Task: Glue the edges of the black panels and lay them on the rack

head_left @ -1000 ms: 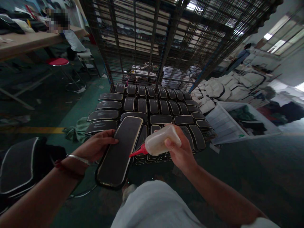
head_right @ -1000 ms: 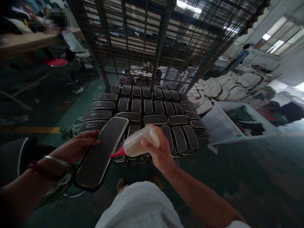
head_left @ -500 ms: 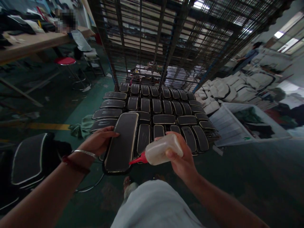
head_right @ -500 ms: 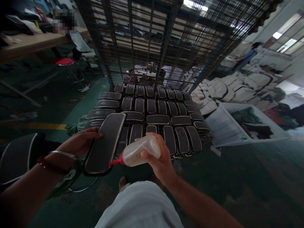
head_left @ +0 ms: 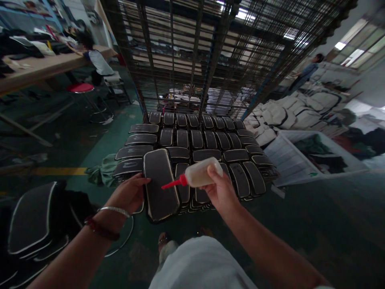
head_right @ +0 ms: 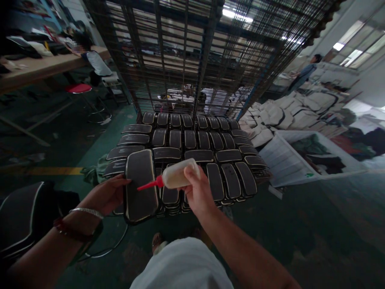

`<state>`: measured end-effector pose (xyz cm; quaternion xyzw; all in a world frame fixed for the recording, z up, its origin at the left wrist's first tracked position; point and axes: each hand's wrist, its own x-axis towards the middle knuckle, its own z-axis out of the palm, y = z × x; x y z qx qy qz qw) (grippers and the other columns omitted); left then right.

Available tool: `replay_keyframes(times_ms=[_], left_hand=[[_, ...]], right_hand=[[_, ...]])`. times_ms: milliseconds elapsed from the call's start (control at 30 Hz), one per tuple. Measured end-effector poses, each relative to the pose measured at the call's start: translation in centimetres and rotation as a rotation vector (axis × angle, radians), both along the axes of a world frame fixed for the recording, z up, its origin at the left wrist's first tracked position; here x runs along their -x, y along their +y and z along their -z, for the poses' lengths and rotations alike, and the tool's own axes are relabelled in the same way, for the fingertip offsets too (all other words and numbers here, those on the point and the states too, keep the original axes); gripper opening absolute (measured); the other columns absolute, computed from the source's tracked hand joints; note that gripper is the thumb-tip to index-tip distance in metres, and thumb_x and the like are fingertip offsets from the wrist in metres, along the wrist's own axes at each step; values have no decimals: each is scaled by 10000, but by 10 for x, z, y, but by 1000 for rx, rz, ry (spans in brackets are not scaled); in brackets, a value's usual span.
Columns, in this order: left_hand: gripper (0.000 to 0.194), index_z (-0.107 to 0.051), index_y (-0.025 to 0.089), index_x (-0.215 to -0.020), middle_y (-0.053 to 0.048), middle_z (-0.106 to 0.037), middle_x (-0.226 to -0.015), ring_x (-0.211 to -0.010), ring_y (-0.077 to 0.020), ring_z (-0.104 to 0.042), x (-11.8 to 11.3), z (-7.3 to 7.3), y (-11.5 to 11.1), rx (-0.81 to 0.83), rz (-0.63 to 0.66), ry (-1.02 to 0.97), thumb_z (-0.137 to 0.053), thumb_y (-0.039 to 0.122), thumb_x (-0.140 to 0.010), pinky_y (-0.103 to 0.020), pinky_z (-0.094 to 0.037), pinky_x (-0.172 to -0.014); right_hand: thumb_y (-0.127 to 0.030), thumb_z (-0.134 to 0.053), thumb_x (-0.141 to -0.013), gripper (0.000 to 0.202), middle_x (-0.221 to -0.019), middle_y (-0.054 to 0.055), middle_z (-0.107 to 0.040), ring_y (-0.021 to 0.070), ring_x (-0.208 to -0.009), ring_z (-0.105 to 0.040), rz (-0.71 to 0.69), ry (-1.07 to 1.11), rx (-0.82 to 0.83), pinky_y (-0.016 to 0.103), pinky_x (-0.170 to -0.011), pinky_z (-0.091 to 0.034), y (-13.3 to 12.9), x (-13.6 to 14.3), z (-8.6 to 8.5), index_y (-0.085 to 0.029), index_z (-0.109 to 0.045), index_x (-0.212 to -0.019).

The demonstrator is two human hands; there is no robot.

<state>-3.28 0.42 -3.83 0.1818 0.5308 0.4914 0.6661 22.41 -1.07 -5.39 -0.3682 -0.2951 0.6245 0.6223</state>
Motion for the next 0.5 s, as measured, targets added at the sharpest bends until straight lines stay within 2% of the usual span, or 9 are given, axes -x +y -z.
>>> replay_keyframes(times_ms=[67,133,233,300,367,433,500], left_hand=[[308,-729,140,-983,-78,-846,-754,-570,-229,-800,-9,1,-5,14,38,-14,-646,-83,-787,-322,-705,-586],[302,-741,133,-1000,-98,-852,-786,-585,-247,-808,-17,2,-9,27,66,-26,-648,-62,-789,-348,-712,-592],[281,-748,137,-988,-102,-853,-810,-574,-252,-803,-23,2,-12,39,83,-22,-655,-43,-794,-361,-707,-569],[277,-749,138,-965,-99,-848,-802,-574,-246,-802,-22,2,-12,45,70,-3,-647,-52,-791,-350,-705,-570],[285,-747,142,-944,-89,-840,-774,-576,-234,-802,-20,2,-13,53,51,17,-631,-67,-790,-327,-701,-570],[287,-743,150,-929,-79,-833,-753,-566,-226,-796,-16,2,-13,62,46,28,-624,-70,-790,-312,-692,-550],[287,-745,156,-934,-76,-835,-754,-560,-232,-795,-12,3,-15,70,57,28,-634,-60,-782,-322,-695,-541]], right_hand=[[-574,-993,-778,572,-980,24,-730,215,-810,-696,62,-96,-121,276,-563,-556,22,-3,-3,-231,-700,-1130],[-562,-958,-842,528,-1049,20,-729,221,-924,-696,97,-239,-233,304,-715,-590,34,-5,-4,-243,-705,-1179],[-518,-927,-911,500,-1178,21,-726,226,-1071,-676,123,-444,-364,361,-964,-570,34,-7,0,-273,-700,-1283],[-510,-916,-929,519,-1217,25,-725,235,-1088,-678,56,-488,-396,391,-1001,-566,25,-11,3,-296,-681,-1339],[-525,-921,-917,556,-1195,34,-739,253,-1059,-698,-95,-483,-380,418,-972,-593,17,-17,1,-303,-672,-1363],[-543,-950,-876,601,-1146,43,-759,276,-1027,-721,-233,-483,-347,439,-928,-620,13,-23,-7,-301,-681,-1357],[-541,-979,-839,619,-1136,52,-780,299,-1034,-742,-276,-507,-350,466,-924,-630,14,-28,-19,-301,-691,-1331]])
